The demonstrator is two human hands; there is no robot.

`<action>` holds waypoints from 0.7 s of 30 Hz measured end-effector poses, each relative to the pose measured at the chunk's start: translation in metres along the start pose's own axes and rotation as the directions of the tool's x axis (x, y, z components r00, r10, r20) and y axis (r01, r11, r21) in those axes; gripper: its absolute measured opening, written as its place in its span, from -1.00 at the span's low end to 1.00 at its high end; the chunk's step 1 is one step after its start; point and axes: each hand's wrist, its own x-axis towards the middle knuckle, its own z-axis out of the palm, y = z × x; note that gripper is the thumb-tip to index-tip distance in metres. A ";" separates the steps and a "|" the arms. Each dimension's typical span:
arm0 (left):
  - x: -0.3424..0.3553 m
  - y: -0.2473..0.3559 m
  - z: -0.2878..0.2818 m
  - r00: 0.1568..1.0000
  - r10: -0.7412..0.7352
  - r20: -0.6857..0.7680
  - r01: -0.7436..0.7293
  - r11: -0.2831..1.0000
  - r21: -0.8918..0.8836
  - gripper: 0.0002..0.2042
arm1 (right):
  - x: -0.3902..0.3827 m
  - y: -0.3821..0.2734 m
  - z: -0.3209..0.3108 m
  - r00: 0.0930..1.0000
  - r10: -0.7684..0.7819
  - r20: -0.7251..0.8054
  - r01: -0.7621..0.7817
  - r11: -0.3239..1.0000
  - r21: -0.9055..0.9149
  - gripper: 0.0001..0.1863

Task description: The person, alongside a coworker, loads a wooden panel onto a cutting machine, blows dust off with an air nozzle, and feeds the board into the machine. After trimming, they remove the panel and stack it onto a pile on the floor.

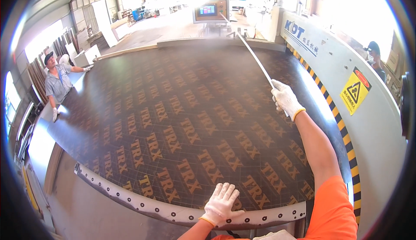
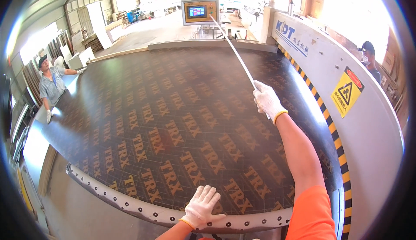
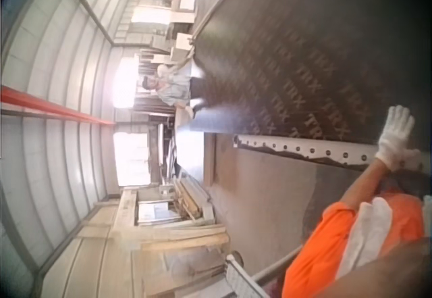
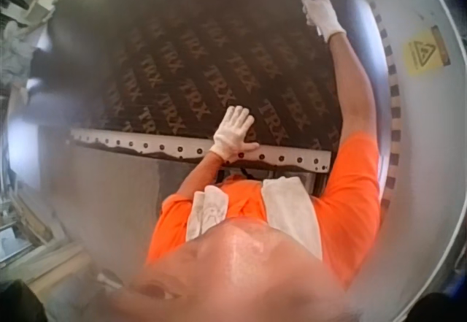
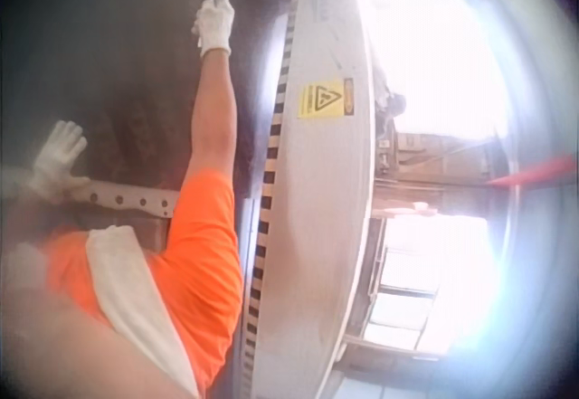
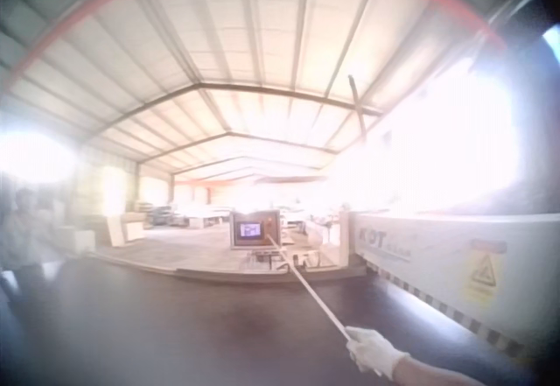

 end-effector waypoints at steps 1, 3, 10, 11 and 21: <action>0.000 0.000 0.000 1.000 -0.004 -0.012 0.004 1.000 -0.009 -0.21 | 0.007 0.000 0.002 1.000 -0.010 0.002 0.010 1.000 -0.005 -0.40; 0.000 -0.001 0.001 1.000 -0.009 -0.005 0.009 1.000 -0.013 -0.21 | 0.017 0.000 0.006 1.000 -0.003 0.000 0.003 1.000 0.010 -0.39; -0.001 -0.002 0.003 1.000 -0.026 0.003 0.026 0.999 -0.024 -0.17 | 0.043 -0.001 0.013 0.999 -0.003 -0.033 0.003 1.000 -0.004 -0.41; -0.001 -0.002 0.003 1.000 -0.023 -0.005 0.023 0.999 -0.028 -0.17 | 0.046 0.000 0.013 1.000 0.001 -0.031 -0.001 1.000 0.001 -0.41; 0.000 0.004 -0.002 1.000 -0.021 -0.009 0.021 1.000 0.007 -0.19 | 0.048 -0.024 0.004 1.000 0.005 0.001 -0.005 0.990 0.144 -0.44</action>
